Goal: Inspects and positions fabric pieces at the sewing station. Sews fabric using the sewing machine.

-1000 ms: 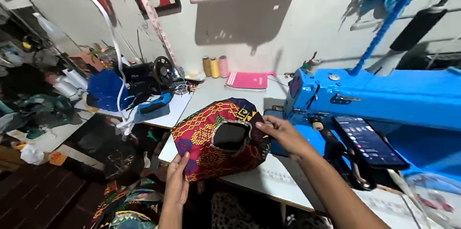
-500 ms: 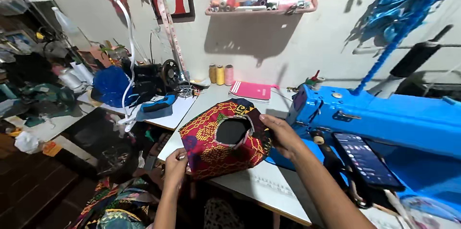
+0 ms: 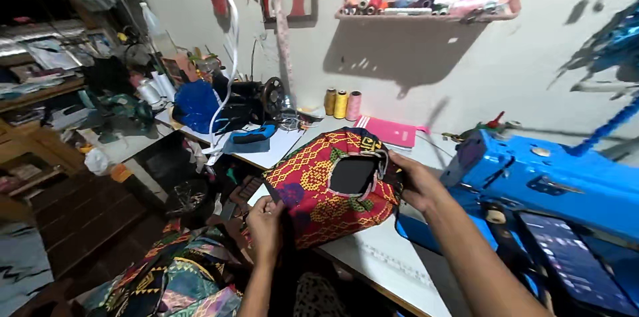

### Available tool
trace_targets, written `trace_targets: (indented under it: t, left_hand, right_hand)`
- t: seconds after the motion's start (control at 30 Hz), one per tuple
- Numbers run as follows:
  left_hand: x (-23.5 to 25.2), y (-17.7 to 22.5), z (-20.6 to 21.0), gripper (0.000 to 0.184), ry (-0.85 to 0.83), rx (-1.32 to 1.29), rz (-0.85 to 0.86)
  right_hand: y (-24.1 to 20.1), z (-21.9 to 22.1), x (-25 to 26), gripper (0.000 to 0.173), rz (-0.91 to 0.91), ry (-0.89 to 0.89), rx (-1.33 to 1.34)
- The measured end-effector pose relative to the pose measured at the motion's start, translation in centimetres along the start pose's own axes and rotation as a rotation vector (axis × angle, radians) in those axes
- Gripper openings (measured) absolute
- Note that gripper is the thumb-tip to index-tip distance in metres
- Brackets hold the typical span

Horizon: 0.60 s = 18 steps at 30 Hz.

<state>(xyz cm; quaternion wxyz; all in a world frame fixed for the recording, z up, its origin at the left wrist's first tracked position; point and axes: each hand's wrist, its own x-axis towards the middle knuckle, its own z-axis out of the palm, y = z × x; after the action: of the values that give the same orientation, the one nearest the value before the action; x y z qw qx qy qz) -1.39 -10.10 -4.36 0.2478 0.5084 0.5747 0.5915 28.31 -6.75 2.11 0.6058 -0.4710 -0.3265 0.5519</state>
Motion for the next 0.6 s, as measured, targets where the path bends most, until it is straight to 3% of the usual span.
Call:
trace_targets:
  t: [0.13,0.6]
  left_hand:
    - [-0.1,0.2,0.1,0.017,0.177,0.066,-0.014]
    - [0.6,-2.2,-0.7,0.013,0.049,-0.065,0.114]
  right_hand:
    - [1.6,1.2,0.1,0.031,-0.045,-0.016,0.052]
    - [0.1,3.2,-0.5,0.030,-0.089,-0.012,-0.041]
